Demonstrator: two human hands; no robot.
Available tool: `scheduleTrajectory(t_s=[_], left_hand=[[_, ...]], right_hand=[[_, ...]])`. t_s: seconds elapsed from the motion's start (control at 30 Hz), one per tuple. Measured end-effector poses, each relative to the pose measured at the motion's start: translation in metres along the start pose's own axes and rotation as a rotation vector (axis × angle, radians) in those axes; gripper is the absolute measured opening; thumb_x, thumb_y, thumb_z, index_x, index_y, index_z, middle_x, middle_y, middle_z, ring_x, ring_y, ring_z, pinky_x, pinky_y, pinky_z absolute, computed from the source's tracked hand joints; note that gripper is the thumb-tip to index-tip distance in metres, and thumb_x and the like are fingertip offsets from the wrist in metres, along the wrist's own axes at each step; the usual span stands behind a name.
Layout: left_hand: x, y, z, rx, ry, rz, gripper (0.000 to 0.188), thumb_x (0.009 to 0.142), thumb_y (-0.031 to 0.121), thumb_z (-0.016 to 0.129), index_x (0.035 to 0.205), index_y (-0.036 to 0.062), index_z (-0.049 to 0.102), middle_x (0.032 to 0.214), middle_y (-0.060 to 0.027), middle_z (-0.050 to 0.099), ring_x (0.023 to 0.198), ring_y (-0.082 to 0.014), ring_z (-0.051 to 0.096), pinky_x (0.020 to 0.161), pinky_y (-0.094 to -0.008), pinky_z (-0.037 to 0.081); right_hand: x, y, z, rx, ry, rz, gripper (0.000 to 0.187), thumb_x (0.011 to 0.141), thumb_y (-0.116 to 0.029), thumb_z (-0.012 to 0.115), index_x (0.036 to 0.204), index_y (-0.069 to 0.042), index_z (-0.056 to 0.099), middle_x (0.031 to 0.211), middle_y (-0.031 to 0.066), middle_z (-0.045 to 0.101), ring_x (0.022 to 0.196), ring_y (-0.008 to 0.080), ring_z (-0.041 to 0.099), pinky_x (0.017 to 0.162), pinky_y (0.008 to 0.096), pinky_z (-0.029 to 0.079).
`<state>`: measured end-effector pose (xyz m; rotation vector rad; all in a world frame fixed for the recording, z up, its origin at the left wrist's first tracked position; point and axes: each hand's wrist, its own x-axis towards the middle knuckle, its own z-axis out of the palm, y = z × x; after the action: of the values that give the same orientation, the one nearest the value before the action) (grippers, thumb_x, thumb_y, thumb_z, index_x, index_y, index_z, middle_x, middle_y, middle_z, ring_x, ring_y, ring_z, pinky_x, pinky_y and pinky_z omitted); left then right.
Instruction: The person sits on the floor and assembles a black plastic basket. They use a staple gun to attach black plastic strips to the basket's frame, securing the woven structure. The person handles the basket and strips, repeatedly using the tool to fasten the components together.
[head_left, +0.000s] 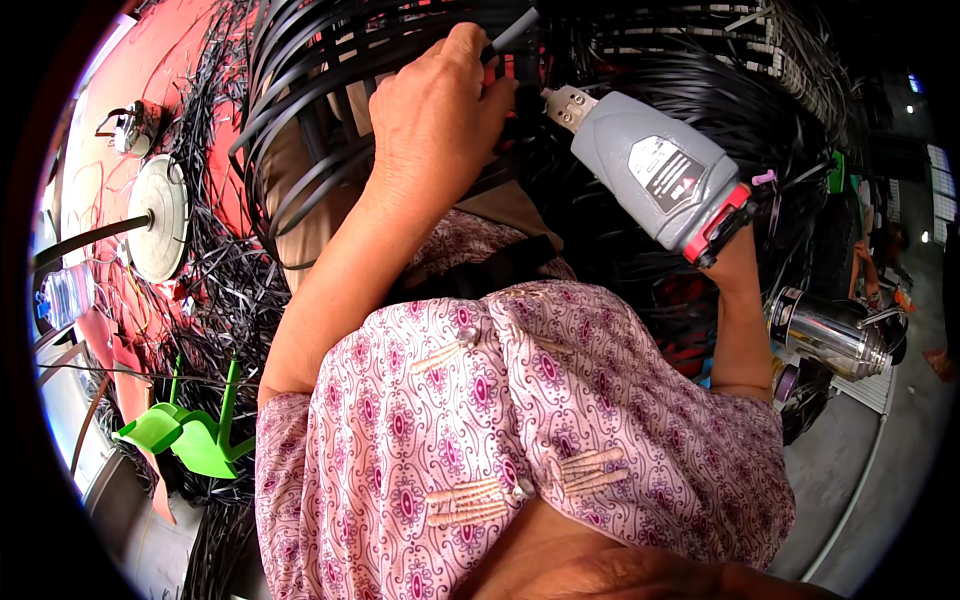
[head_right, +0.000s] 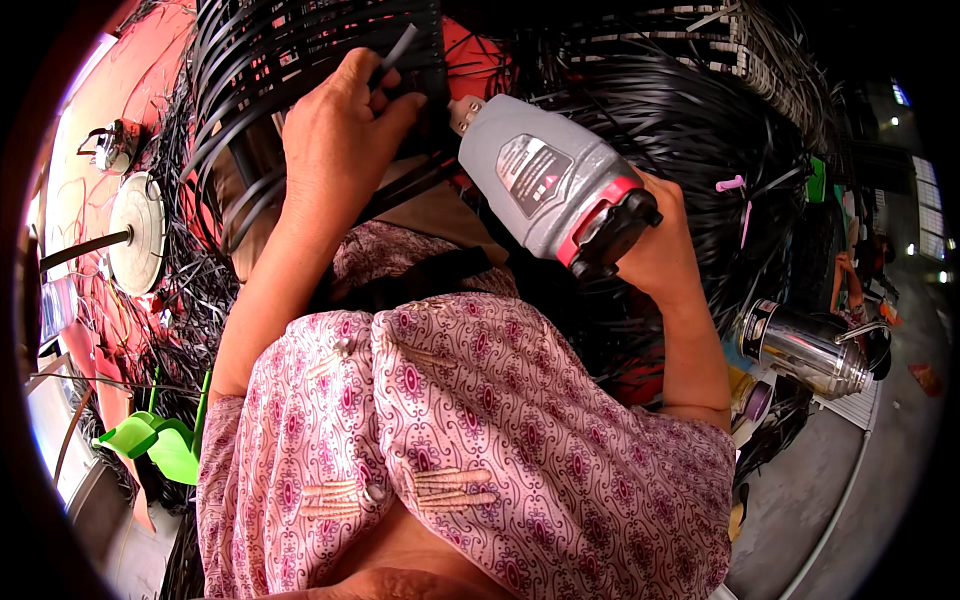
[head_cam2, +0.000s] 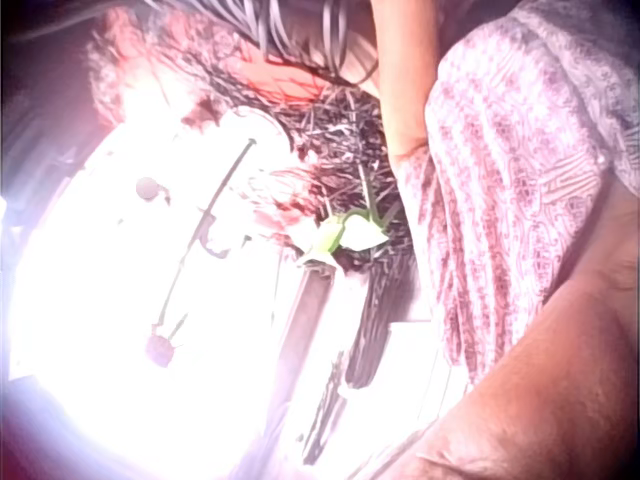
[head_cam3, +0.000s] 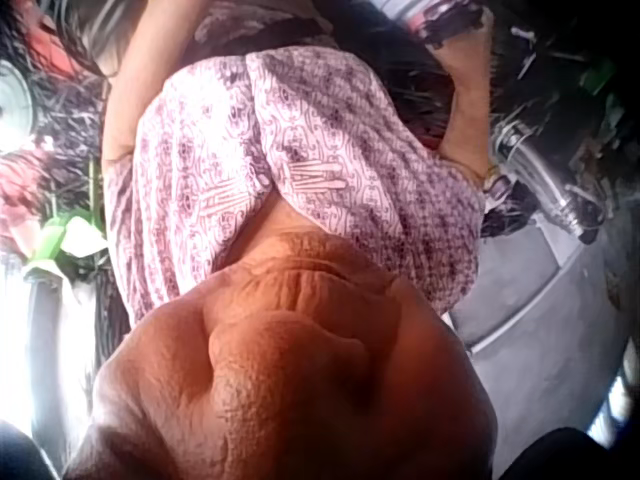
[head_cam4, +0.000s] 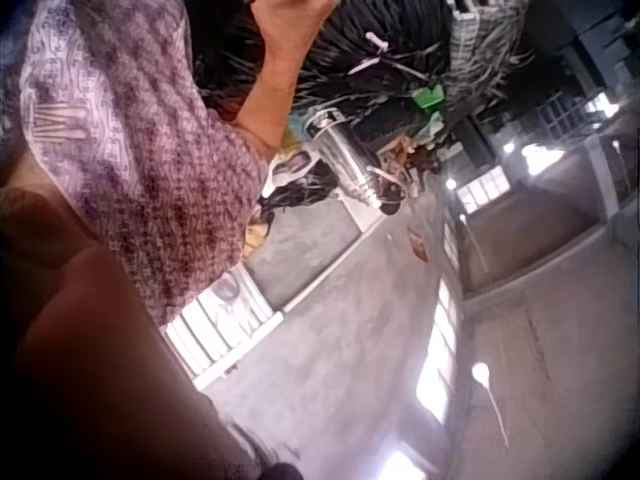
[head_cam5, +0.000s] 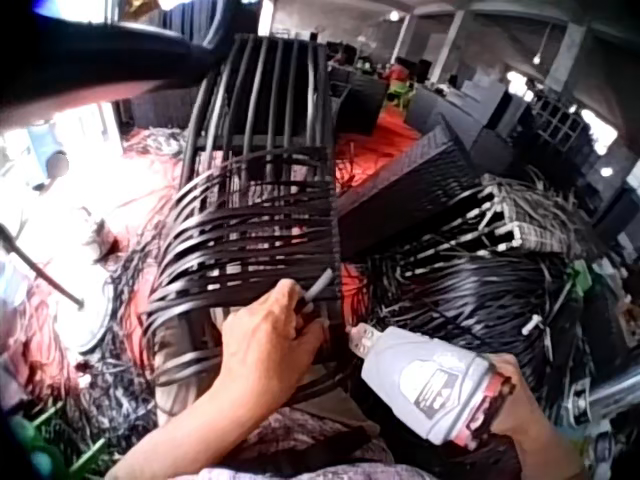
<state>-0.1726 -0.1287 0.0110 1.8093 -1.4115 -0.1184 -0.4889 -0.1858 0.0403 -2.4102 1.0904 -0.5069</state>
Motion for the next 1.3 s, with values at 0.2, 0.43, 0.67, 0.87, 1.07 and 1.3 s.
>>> scheduleTrajectory(t_s=[0.2, 0.43, 0.67, 0.87, 1.07, 1.3], left_hand=[[-0.001, -0.001, 0.001, 0.004, 0.013, 0.013, 0.027, 0.079, 0.021, 0.071, 0.097, 0.0056, 0.058, 0.081, -0.0096, 0.067, 0.075, -0.0316, 0.067, 0.063, -0.0419, 0.052], [0.000, -0.002, 0.001, -0.006, 0.007, 0.015, 0.027, 0.079, 0.020, 0.071, 0.097, 0.0054, 0.058, 0.082, -0.0102, 0.067, 0.075, -0.0324, 0.067, 0.063, -0.0430, 0.052], [0.000, -0.001, 0.002, -0.011, 0.000, -0.006, 0.027, 0.078, 0.020, 0.071, 0.097, 0.0052, 0.058, 0.083, -0.0110, 0.067, 0.076, -0.0326, 0.067, 0.064, -0.0428, 0.052], [-0.001, -0.001, 0.000, -0.017, -0.006, -0.006, 0.026, 0.078, 0.019, 0.071, 0.097, 0.0053, 0.058, 0.084, -0.0106, 0.067, 0.075, -0.0325, 0.067, 0.063, -0.0426, 0.052], [0.000, -0.001, 0.001, -0.020, -0.007, -0.002, 0.027, 0.078, 0.019, 0.071, 0.097, 0.0056, 0.058, 0.084, -0.0103, 0.067, 0.075, -0.0327, 0.067, 0.063, -0.0424, 0.052], [0.000, -0.002, 0.003, -0.007, 0.003, 0.004, 0.027, 0.078, 0.019, 0.070, 0.098, 0.0058, 0.059, 0.084, -0.0102, 0.067, 0.076, -0.0325, 0.067, 0.064, -0.0421, 0.052]], right_hand=[[0.031, -0.039, -0.003, 0.094, -0.020, -0.208, 0.041, 0.063, -0.004, 0.075, 0.102, 0.003, 0.064, 0.095, 0.0154, 0.069, 0.086, 0.0320, 0.067, 0.084, 0.0363, 0.050], [0.039, -0.047, -0.003, 0.159, -0.031, -0.242, 0.033, 0.064, 0.001, 0.071, 0.095, 0.004, 0.063, 0.086, 0.0143, 0.068, 0.077, 0.0313, 0.069, 0.073, 0.0340, 0.052], [0.043, -0.050, -0.004, 0.137, -0.047, -0.267, 0.034, 0.065, 0.002, 0.071, 0.098, 0.004, 0.063, 0.088, 0.0140, 0.069, 0.077, 0.0288, 0.069, 0.075, 0.0327, 0.052], [0.044, -0.052, -0.004, 0.184, -0.062, -0.230, 0.039, 0.065, 0.002, 0.072, 0.103, 0.005, 0.063, 0.092, 0.0148, 0.070, 0.081, 0.0270, 0.070, 0.077, 0.0317, 0.052], [0.041, -0.051, -0.003, 0.169, -0.019, -0.229, 0.042, 0.065, 0.000, 0.073, 0.106, 0.006, 0.063, 0.096, 0.0163, 0.071, 0.089, 0.0294, 0.071, 0.082, 0.0328, 0.052], [0.039, -0.047, -0.006, 0.139, -0.018, -0.229, 0.043, 0.066, -0.002, 0.073, 0.107, 0.006, 0.063, 0.098, 0.0173, 0.071, 0.090, 0.0309, 0.070, 0.084, 0.0332, 0.051]])
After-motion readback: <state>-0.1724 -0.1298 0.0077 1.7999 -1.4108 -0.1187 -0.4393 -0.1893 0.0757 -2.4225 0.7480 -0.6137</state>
